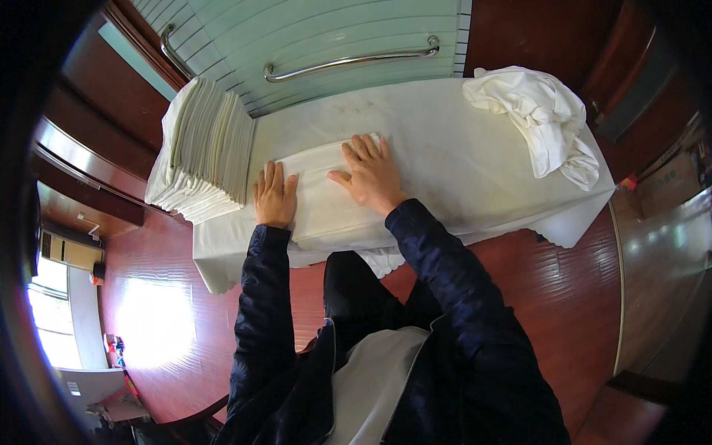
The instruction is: The person folds multiple white linens on a table, smoothing and aligning each piece before stacking them. The person then wipes a wooden surface with a yellow cloth.
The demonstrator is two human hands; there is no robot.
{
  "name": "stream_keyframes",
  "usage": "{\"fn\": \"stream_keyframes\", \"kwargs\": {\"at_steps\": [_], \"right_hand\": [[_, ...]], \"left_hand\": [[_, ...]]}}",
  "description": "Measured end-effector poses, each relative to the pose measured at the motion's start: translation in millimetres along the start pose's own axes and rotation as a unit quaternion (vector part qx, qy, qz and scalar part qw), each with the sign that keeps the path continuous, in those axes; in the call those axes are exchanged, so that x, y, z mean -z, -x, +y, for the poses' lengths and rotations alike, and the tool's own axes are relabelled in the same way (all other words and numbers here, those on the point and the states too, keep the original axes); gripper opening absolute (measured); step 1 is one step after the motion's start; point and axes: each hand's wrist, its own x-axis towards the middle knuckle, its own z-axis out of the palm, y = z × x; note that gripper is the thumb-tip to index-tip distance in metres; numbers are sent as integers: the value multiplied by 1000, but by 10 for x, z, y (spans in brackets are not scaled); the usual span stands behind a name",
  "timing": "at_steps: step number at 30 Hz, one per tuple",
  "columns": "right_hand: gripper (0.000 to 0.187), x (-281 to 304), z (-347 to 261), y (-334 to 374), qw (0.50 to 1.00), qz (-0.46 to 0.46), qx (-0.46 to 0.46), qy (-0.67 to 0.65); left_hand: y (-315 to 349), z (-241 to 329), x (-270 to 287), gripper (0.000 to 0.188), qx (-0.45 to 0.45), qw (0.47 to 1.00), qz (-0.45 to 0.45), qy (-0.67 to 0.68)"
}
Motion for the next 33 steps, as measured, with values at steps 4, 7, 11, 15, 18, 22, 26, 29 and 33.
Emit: {"fn": "stream_keyframes", "kwargs": {"at_steps": [4, 7, 11, 15, 18, 22, 26, 29, 33], "right_hand": [[75, -8, 6, 25, 1000, 10, 8, -7], [76, -23, 12, 37, 1000, 11, 7, -11], [77, -18, 27, 15, 1000, 17, 3, -13], [80, 65, -109, 27, 1000, -4, -11, 19], [84, 147, -438, 115, 996, 7, 61, -59], [94, 187, -1041, 381, 973, -63, 155, -160], [99, 112, -1391, 494, 982, -54, 165, -78], [96, 42, -1515, 480, 985, -32, 169, -29], [86, -7, -1590, 387, 985, 9, 173, 4]], "left_hand": [[41, -97, -47, 56, -23, 998, 45, 41], [168, -158, 88, 52, -25, 989, 111, 91], [681, -113, 473, 47, 57, 984, 145, 87], [1111, -10, 713, 45, 207, 972, 82, 74], [1176, 23, 790, 52, 243, 957, 80, 135], [1095, 40, 817, 52, 292, 923, 47, 247], [1031, 34, 835, 49, 309, 881, 34, 357], [968, 33, 857, 46, 327, 833, 50, 444], [866, 125, 925, 40, 310, 812, 81, 487]]}}
